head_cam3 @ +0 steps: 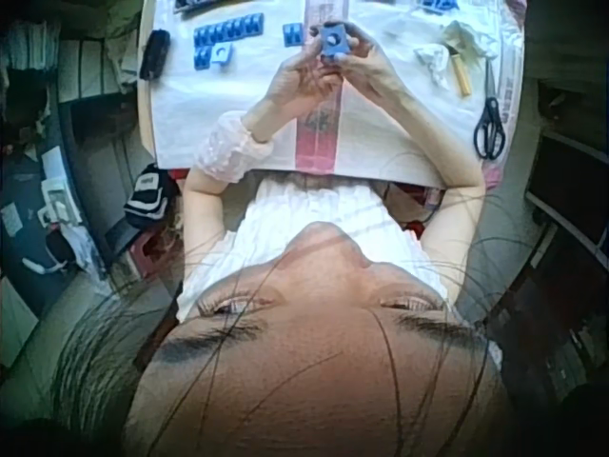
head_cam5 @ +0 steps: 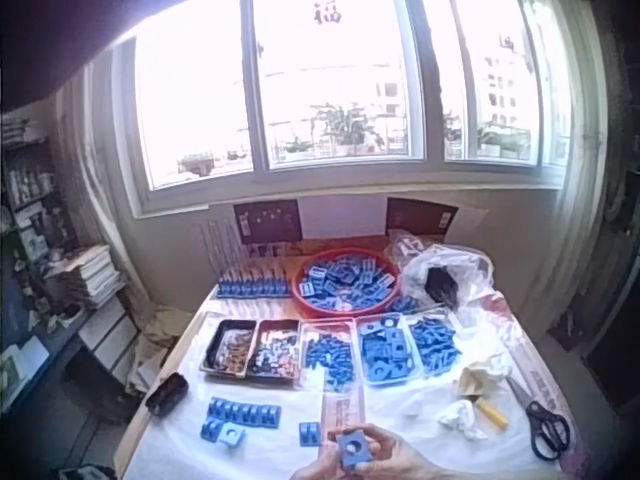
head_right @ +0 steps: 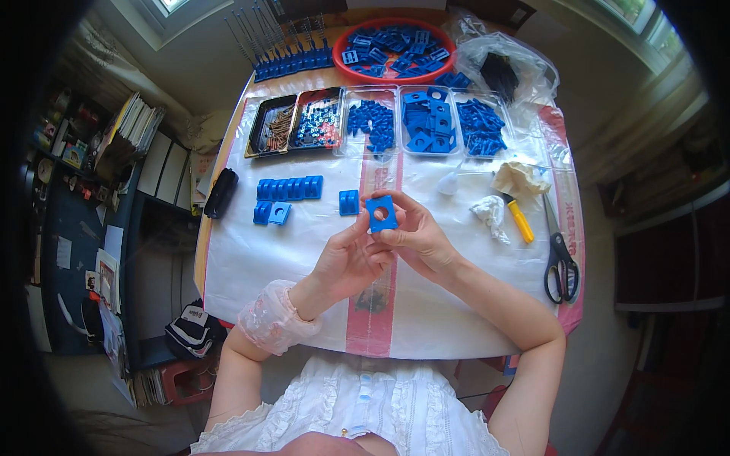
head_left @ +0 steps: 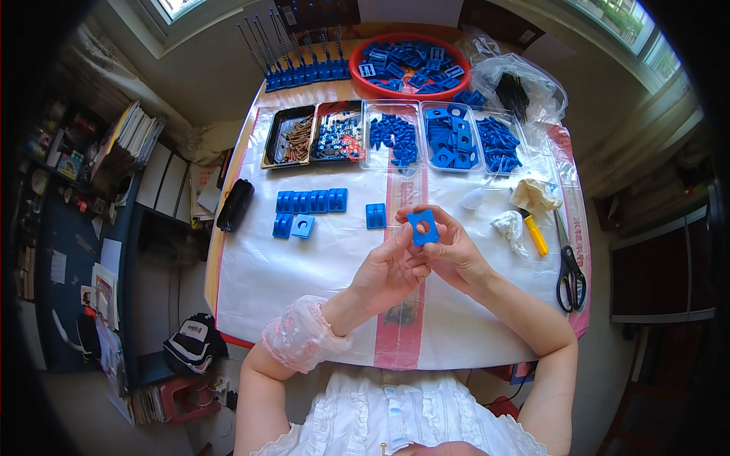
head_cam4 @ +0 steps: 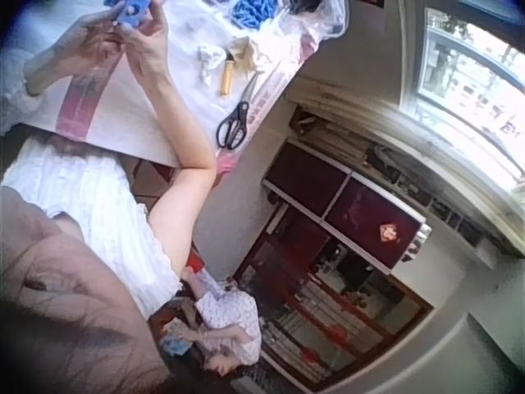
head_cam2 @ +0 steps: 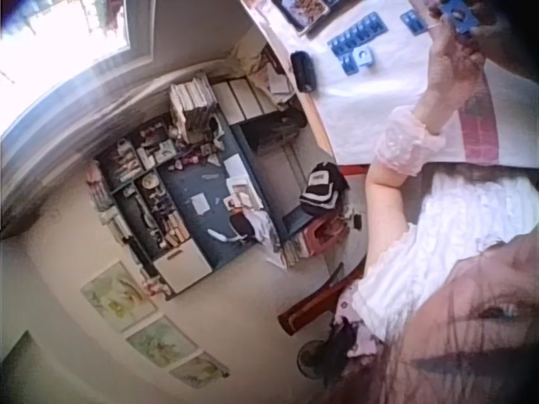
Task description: The recorder is assembling blue plastic housings and inserting small metal components.
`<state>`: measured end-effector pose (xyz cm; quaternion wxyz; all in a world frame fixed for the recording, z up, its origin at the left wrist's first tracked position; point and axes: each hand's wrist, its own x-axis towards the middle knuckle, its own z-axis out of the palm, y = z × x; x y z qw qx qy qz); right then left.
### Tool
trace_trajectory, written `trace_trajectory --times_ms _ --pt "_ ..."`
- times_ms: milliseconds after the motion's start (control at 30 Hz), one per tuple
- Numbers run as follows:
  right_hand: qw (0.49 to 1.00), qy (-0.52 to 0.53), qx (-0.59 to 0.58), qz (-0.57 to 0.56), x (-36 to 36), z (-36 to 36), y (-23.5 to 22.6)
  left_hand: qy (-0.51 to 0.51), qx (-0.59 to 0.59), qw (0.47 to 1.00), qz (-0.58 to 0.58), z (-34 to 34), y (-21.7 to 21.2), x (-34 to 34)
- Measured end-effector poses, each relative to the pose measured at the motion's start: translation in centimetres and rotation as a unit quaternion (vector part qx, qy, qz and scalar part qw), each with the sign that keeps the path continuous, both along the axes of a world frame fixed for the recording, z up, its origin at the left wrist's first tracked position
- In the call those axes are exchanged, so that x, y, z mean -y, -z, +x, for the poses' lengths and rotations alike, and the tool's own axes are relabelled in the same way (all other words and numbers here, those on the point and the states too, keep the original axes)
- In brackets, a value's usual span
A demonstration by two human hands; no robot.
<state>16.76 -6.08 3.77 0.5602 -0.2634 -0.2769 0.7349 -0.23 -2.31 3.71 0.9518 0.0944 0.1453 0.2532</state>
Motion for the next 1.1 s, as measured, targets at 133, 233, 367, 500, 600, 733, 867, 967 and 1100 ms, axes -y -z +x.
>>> trace_trajectory --times_ms 133,233,367,500,600,733,867,967,1100 --pt "1.000 0.005 -0.005 0.008 0.0 0.1 -0.1 0.000 -0.003 1.000 0.005 0.0 0.4 0.0" --pt "1.000 0.006 0.010 0.007 -0.1 0.1 0.4 0.000 0.014 1.000 0.017 0.0 0.2 -0.1" --pt "1.000 0.000 0.010 0.000 -0.1 0.2 0.4 0.000 0.028 0.999 0.018 0.0 0.4 0.0" --pt "1.000 0.003 0.013 -0.001 -0.1 0.2 0.3 0.006 0.046 0.999 0.014 0.0 0.8 -0.1" --pt "1.000 -0.001 0.011 -0.003 -0.2 0.4 0.3 0.007 0.048 0.999 0.018 0.0 0.9 -0.1" --pt "1.000 0.000 0.008 -0.003 -0.2 0.3 0.3 0.006 0.047 0.999 0.019 0.0 0.8 -0.1" --pt "1.000 0.008 -0.009 0.010 -0.1 0.1 0.1 -0.007 0.006 1.000 -0.002 0.2 -0.2 0.1" --pt "1.000 0.013 -0.021 0.005 -0.1 0.0 0.2 -0.010 0.000 1.000 -0.009 0.3 -0.4 0.1" --pt "1.000 0.020 -0.018 0.000 -0.1 0.3 0.2 0.007 0.007 1.000 -0.003 0.2 1.2 0.1"
